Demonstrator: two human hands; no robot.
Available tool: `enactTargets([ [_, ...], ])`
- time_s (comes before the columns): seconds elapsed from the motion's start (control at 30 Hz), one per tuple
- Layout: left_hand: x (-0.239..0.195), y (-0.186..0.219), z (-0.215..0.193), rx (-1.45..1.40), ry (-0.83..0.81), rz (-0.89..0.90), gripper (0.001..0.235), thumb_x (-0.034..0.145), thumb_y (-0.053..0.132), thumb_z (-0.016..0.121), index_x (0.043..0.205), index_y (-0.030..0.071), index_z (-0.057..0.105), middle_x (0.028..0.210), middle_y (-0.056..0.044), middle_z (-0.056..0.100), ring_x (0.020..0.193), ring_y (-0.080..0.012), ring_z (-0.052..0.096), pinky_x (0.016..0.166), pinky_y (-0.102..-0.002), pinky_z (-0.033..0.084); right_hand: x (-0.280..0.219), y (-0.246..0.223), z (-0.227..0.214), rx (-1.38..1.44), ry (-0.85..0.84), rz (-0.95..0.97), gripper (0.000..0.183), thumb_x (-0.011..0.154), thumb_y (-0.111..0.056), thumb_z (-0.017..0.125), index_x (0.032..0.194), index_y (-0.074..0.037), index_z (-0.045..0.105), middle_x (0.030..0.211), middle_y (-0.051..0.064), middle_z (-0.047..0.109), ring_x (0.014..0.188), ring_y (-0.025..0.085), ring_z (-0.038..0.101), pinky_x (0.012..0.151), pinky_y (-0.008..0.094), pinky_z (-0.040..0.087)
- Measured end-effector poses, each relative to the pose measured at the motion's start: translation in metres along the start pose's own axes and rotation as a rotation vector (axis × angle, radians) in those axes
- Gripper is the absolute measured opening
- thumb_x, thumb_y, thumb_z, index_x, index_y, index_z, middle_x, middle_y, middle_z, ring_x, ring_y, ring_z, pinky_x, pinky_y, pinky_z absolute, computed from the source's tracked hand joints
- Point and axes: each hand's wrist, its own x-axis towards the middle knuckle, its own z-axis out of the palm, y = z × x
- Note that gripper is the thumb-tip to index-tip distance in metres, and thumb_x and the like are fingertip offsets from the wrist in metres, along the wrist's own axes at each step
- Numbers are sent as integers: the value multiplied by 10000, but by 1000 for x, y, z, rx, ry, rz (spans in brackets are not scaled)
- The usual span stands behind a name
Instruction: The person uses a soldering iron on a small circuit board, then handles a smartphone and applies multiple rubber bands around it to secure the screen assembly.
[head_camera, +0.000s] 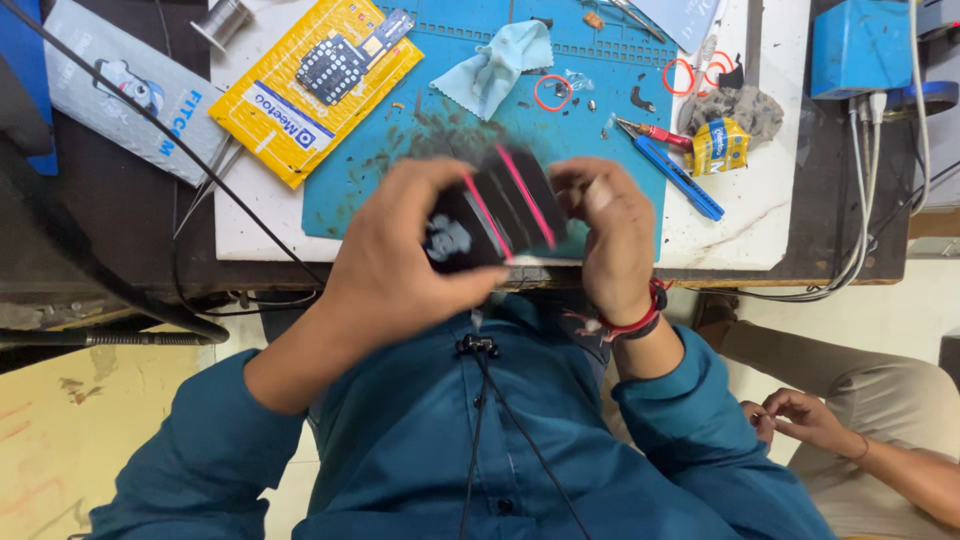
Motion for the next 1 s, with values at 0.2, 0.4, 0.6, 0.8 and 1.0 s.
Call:
enactTargets([
  [0.2,3,-24,34,-1371,171,-570,378,1034,206,627,1364,38,551,1324,-80,647,1205,-173,634,1064,-366,518,44,3,-7,-931,18,-387,200,929,-88,810,1106,-54,724,1044,95,738,806,191,668,720,323,520],
  [0.4,-17,-24,63,-1601,380,-647,274,1033,61,509,1303,33,548,1308,-115,642,1225,-254,623,1056,-504,504,87,7,-12,-1198,-127,-619,103,955,-121,806,1045,-123,755,972,71,757,793,303,654,706,415,502],
  [0.6,-26,-8,77,-1607,355,-570,198,1049,12,496,1243,36,530,1394,-125,587,1359,-275,547,1200,-564,388,87,11,-14,-1137,-150,-612,156,993,-38,717,1116,-56,622,1015,92,714,870,278,671,760,369,509],
  [0.8,-40,1,60,-1640,2,-718,301,1065,100,515,1350,7,489,1379,-118,567,1367,-247,536,1200,-536,377,54,6,-10,-357,31,-191,89,1089,-14,642,1113,-20,557,999,2,571,863,65,499,759,230,423],
  [1.0,-42,-4,60,-1455,-348,-884,482,1015,234,528,1430,-10,514,1262,-175,694,1073,-242,732,946,-384,575,-11,-21,4,-490,-157,-118,94,1063,19,560,1140,8,614,1085,68,652,1029,131,611,925,261,491],
])
